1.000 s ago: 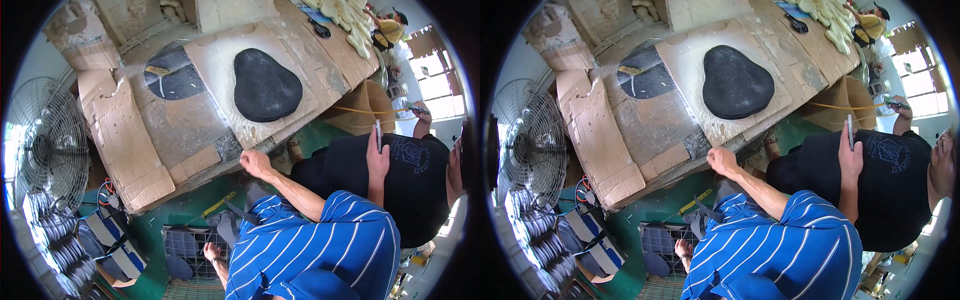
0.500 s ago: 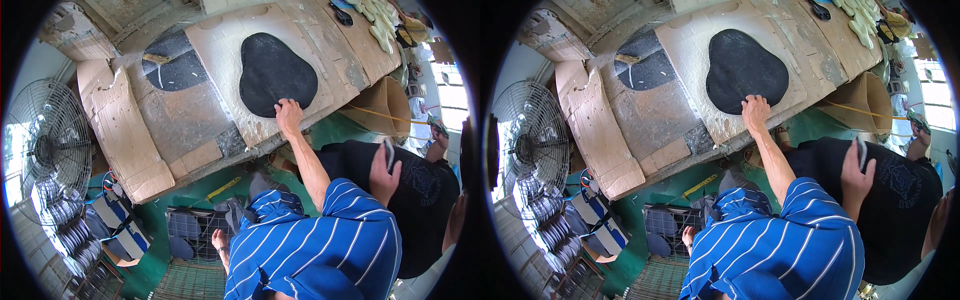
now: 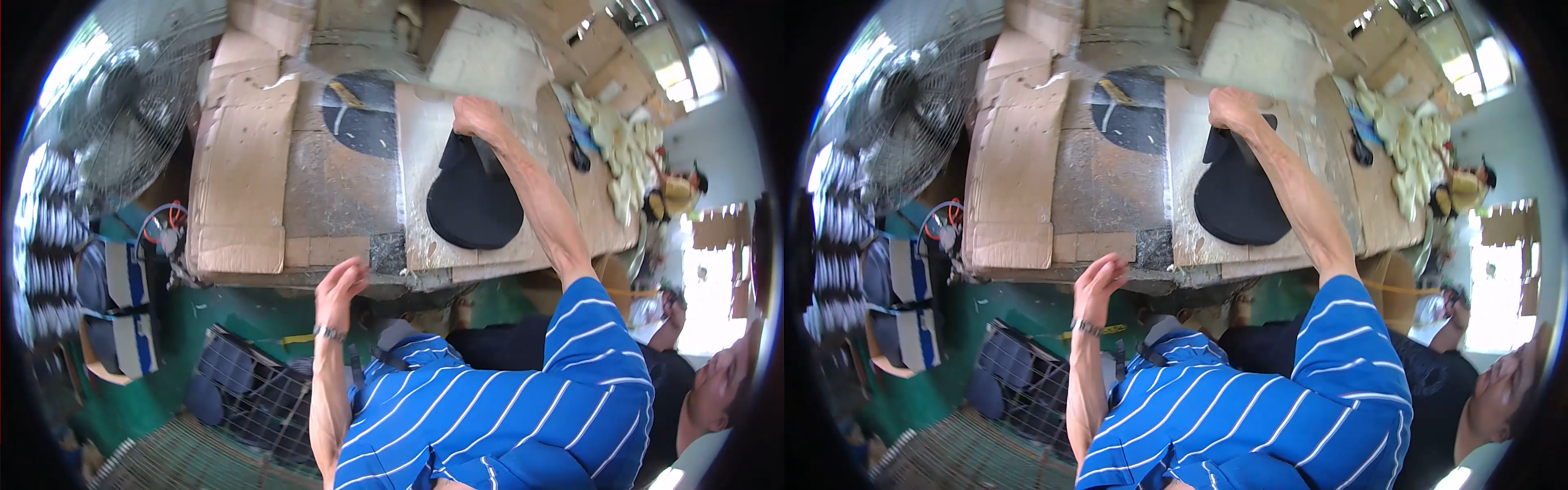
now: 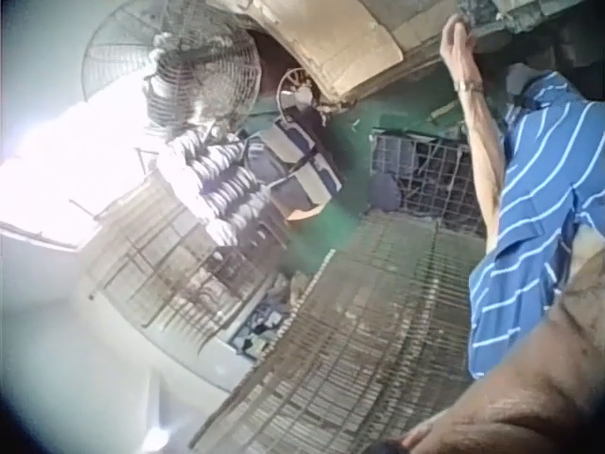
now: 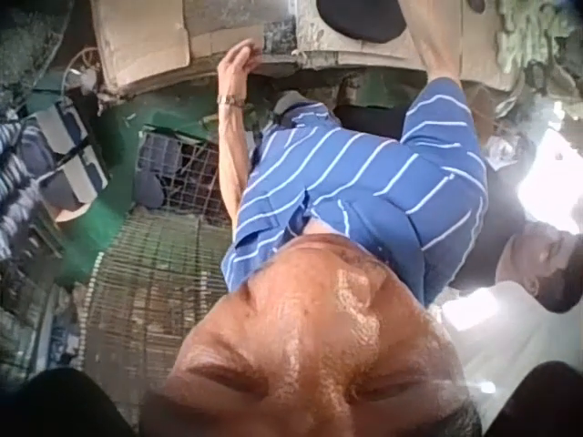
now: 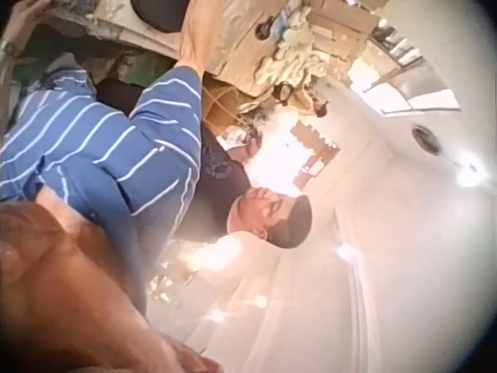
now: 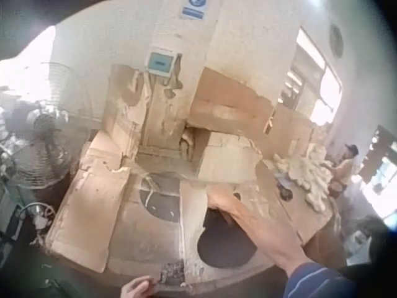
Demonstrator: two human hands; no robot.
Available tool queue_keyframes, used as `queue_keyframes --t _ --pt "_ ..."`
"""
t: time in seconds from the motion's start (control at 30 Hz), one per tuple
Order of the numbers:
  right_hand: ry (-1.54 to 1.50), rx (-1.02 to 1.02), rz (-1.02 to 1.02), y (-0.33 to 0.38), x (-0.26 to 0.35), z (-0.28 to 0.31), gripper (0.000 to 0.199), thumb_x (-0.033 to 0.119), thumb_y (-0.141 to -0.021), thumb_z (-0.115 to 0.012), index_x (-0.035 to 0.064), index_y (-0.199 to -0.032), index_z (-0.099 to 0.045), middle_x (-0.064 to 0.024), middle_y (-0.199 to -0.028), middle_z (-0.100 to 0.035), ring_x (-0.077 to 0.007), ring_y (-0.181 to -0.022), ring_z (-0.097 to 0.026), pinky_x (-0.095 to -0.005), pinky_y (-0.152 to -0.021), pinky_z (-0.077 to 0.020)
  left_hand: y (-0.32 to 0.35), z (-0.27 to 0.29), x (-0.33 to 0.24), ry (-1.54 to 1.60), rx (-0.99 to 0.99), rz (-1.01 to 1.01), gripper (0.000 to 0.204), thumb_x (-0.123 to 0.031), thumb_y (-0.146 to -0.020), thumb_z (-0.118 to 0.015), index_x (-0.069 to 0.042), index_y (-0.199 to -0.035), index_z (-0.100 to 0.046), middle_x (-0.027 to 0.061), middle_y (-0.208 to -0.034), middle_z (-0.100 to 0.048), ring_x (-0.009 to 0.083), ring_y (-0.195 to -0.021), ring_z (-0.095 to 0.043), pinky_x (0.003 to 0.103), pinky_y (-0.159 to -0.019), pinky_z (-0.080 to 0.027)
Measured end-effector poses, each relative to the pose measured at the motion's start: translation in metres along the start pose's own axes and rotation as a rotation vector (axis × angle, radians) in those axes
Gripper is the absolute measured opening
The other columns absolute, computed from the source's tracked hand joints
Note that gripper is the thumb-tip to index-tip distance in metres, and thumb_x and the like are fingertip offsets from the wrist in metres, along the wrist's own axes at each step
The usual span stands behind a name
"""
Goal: Applying adhesive to components and placing them on a drying rack.
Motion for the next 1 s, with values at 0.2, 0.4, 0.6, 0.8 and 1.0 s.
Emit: queue_keyframes --t 0.2,0.4,0.6,0.8,1.0 --pt "-0.087 -0.134 0.340 0.076 0.149 0.099 0.025 0.019 -0.070 -0.069 0.0059 -0.088 -0.078 -0.0211 -0.085 -0.074 -0.0411 -0.087 -0.073 -0.0491 -0.078 -0.0577 -0.004 -0.094 -0.051 0.491 0.339 0.060 0.050 -0.028 -0.103 -0.066 0.002 -0.141 -0.055 0.0122 -0.126 -0.067 0.0214 -0.114 -0.066 0.038 -0.096 -0.058" --pt "-0.199 -0.048 0.716 0.186 0.303 0.100 0.035 0.031 -0.082 -0.066 0.0018 -0.098 -0.077 -0.0173 -0.087 -0.076 -0.0328 -0.082 -0.074 -0.0418 -0.075 -0.0569 0.048 -0.001 -0.065 0.979 0.093 -0.249 0.040 -0.031 -0.101 -0.067 -0.004 -0.130 -0.061 0.0097 -0.123 -0.069 0.0202 -0.113 -0.065 0.039 -0.097 -0.056" --pt "-0.199 0.296 0.901 0.297 0.472 0.026 0.027 0.029 -0.086 -0.071 0.0037 -0.092 -0.077 -0.0169 -0.079 -0.074 -0.0333 -0.074 -0.073 -0.0406 -0.071 -0.0572 0.150 0.144 -0.038 1.231 -0.478 -0.602 0.030 -0.002 -0.090 -0.065 -0.007 -0.119 -0.061 0.0047 -0.110 -0.069 0.0195 -0.103 -0.067 0.038 -0.094 -0.056" --pt "-0.489 0.605 0.916 0.399 0.614 -0.077 0.044 0.041 -0.087 -0.077 0.0019 -0.107 -0.076 -0.0145 -0.086 -0.076 -0.0241 -0.080 -0.075 -0.0353 -0.075 -0.0569 0.274 0.293 0.003 1.247 -0.903 -0.822 0.050 0.000 -0.080 -0.052 -0.007 -0.130 -0.053 0.0078 -0.116 -0.063 0.0225 -0.105 -0.065 0.036 -0.096 -0.055" --pt "-0.656 0.767 0.995 0.469 0.740 -0.156 0.037 0.023 -0.093 -0.078 -0.0027 -0.119 -0.070 -0.0056 -0.092 -0.072 -0.0102 -0.080 -0.063 -0.0259 -0.074 -0.0528 0.358 0.441 0.026 1.019 -1.308 -0.863 0.054 -0.001 -0.077 -0.051 -0.005 -0.130 -0.054 0.0075 -0.112 -0.061 0.0218 -0.099 -0.063 0.037 -0.089 -0.057"
Point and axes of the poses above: each hand's wrist, its own y-axis away from the middle knuckle, its own z-axis out of the back of the hand, x = y × z, the point moved 2 cm from there along -y, towards the middle knuckle
